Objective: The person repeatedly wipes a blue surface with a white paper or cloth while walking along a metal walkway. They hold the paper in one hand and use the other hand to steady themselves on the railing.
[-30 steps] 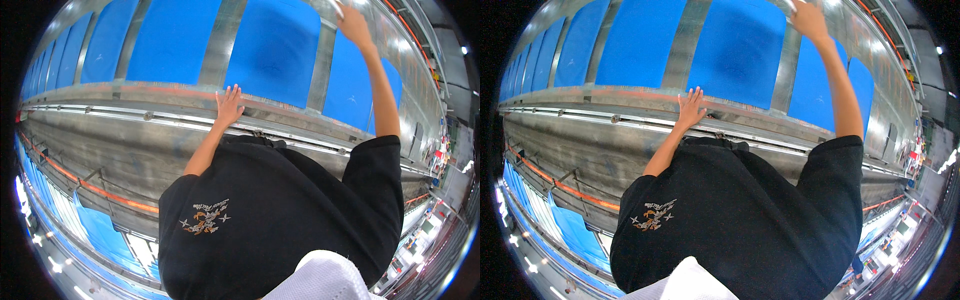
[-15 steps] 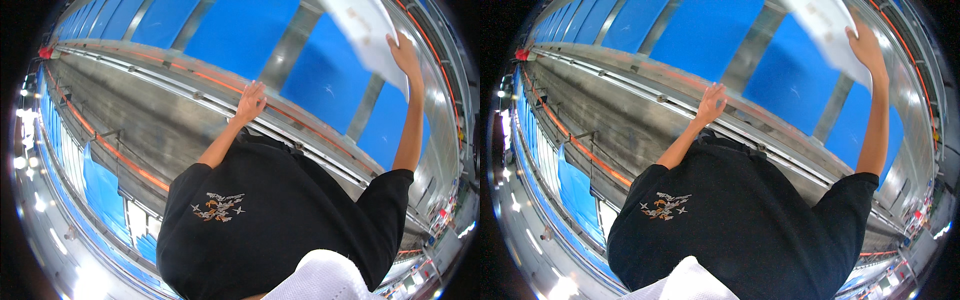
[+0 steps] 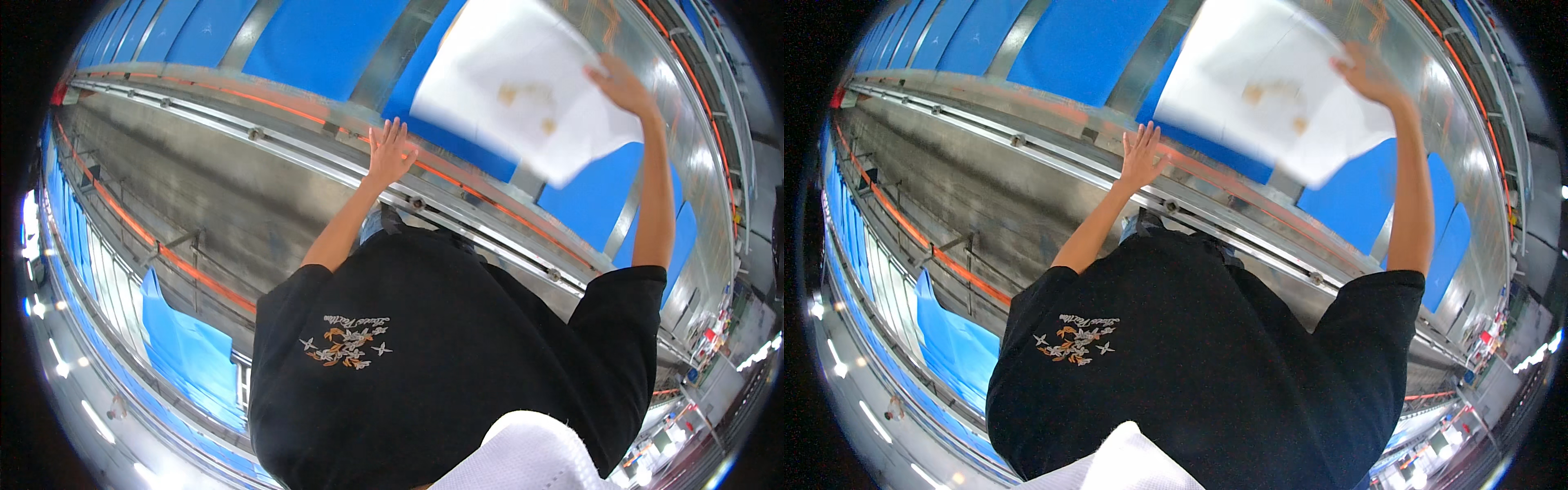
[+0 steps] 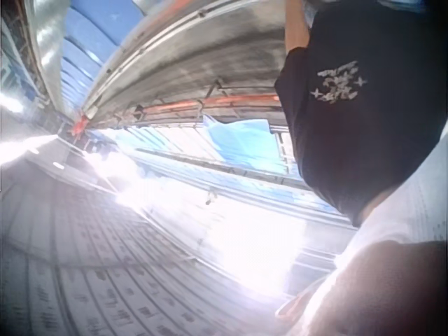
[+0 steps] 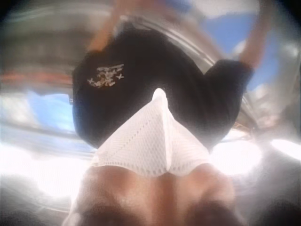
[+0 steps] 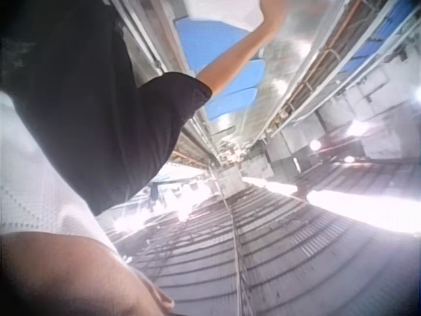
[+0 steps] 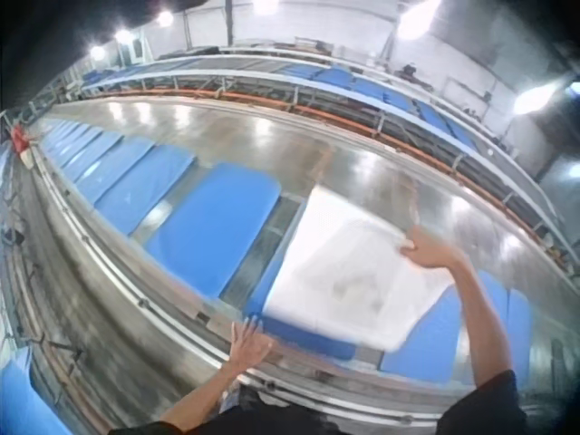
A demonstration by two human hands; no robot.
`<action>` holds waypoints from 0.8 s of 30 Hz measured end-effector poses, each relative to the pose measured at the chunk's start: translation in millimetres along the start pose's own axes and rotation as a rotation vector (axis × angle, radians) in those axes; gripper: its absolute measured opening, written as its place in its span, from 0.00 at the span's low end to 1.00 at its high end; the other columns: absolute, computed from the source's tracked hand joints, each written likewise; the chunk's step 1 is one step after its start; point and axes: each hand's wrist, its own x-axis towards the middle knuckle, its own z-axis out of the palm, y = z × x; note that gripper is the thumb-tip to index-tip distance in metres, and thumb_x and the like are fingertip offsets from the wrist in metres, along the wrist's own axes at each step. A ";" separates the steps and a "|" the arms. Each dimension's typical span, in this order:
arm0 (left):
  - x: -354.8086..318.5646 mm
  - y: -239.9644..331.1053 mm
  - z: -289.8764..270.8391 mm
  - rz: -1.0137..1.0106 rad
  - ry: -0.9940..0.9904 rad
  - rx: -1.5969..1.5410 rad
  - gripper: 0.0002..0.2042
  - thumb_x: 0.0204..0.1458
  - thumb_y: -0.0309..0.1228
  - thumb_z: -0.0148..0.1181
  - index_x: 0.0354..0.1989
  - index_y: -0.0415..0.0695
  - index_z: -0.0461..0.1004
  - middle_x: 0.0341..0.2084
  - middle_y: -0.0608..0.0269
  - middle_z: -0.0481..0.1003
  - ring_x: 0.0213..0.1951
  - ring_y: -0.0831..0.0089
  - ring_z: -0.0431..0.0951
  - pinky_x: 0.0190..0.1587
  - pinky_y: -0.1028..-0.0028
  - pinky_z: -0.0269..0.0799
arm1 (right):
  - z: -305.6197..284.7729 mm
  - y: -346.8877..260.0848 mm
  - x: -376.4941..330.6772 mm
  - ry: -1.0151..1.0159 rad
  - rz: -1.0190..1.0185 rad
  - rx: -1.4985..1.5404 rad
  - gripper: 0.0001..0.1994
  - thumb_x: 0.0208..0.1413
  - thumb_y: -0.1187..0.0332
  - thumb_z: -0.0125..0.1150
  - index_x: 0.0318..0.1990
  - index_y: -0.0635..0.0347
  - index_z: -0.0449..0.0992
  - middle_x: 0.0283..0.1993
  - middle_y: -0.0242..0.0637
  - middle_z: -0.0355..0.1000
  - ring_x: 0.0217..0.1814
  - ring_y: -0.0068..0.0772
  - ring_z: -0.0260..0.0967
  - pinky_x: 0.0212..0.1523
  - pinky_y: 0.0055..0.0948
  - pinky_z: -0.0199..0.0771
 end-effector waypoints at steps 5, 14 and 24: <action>-24.0 -50.6 3.7 -0.023 -0.001 -0.122 0.36 0.54 0.49 0.55 0.70 0.47 0.56 0.69 0.54 0.57 0.70 0.56 0.53 0.68 0.36 0.36 | -3.0 -48.5 68.4 0.157 0.125 -0.280 0.23 0.59 0.65 0.52 0.63 0.53 0.67 0.48 0.53 0.74 0.51 0.58 0.71 0.49 0.54 0.71; 2.2 -45.0 31.7 0.086 0.090 0.164 0.30 0.52 0.45 0.54 0.62 0.43 0.66 0.57 0.54 0.67 0.68 0.57 0.56 0.71 0.40 0.27 | 20.4 -48.7 41.7 -0.553 0.097 0.095 0.31 0.54 0.50 0.63 0.55 0.68 0.69 0.54 0.61 0.68 0.59 0.57 0.65 0.60 0.45 0.61; 24.8 -23.6 -29.6 -0.045 -0.141 0.033 0.30 0.54 0.46 0.57 0.64 0.46 0.64 0.51 0.56 0.66 0.61 0.63 0.65 0.69 0.38 0.32 | 9.5 -36.3 57.9 -0.286 -0.097 -0.010 0.24 0.53 0.69 0.56 0.60 0.58 0.70 0.54 0.57 0.70 0.56 0.59 0.66 0.56 0.49 0.64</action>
